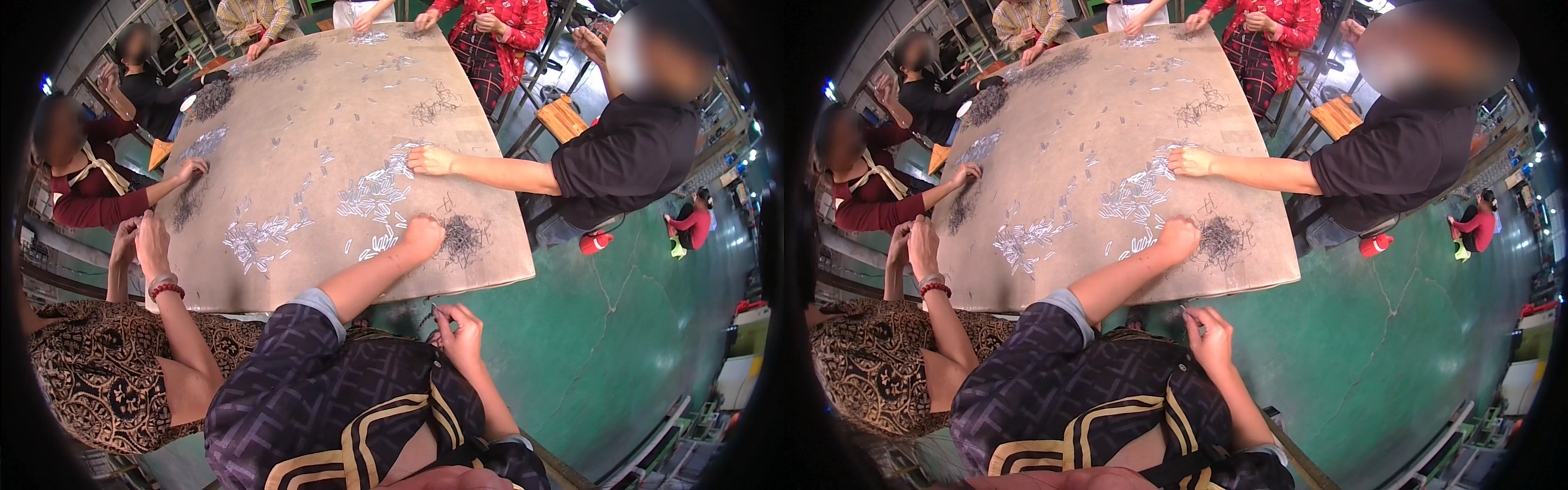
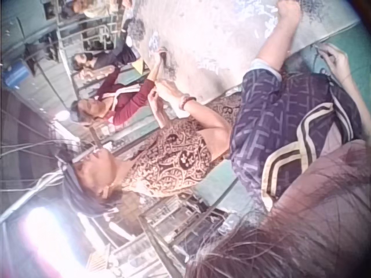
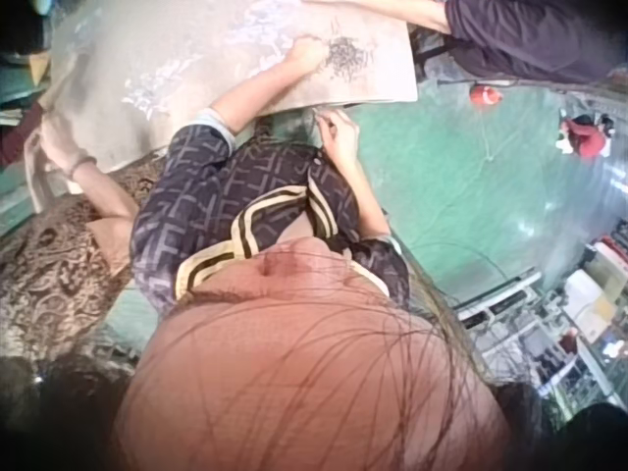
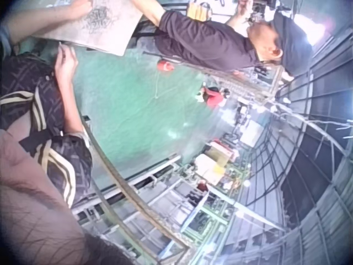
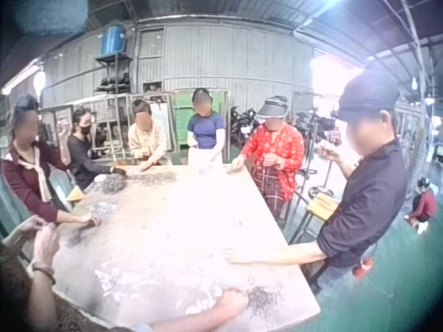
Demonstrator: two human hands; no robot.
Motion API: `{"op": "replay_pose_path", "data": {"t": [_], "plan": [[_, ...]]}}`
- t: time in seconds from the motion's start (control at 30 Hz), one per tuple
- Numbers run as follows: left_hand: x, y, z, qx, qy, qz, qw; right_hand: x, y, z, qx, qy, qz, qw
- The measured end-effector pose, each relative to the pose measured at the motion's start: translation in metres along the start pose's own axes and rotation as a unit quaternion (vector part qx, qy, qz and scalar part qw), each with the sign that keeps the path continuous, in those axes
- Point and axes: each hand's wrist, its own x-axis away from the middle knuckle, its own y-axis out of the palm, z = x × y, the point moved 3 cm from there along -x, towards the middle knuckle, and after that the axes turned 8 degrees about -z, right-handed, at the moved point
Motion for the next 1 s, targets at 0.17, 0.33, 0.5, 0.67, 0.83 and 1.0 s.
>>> {"op": "replay_pose_path", "data": {"t": [0.17, 0.33, 0.5, 0.67, 0.83, 1.0], "plan": [[0.017, -0.021, -0.035, 0.099, 0.007, -0.117, 0.988, -0.002, -0.002, 0.001, 0.000, -0.001, 0.006, 1.000], [0.073, -0.054, -0.062, 0.151, 0.026, -0.301, 0.941, -0.003, 0.002, 0.008, -0.011, 0.017, 0.001, 1.000], [0.109, -0.049, -0.060, 0.088, 0.042, -0.347, 0.933, -0.008, 0.010, 0.014, -0.013, 0.035, -0.028, 0.999], [0.106, -0.006, -0.045, 0.114, 0.035, -0.102, 0.988, -0.012, 0.013, 0.011, -0.019, 0.017, -0.041, 0.999], [0.103, -0.009, -0.006, 0.083, 0.011, -0.035, 0.996, -0.014, 0.010, 0.008, -0.001, -0.007, -0.038, 0.999], [0.098, -0.003, 0.007, 0.138, -0.008, 0.025, 0.990, -0.011, 0.008, 0.009, 0.010, 0.002, -0.036, 0.999]]}}
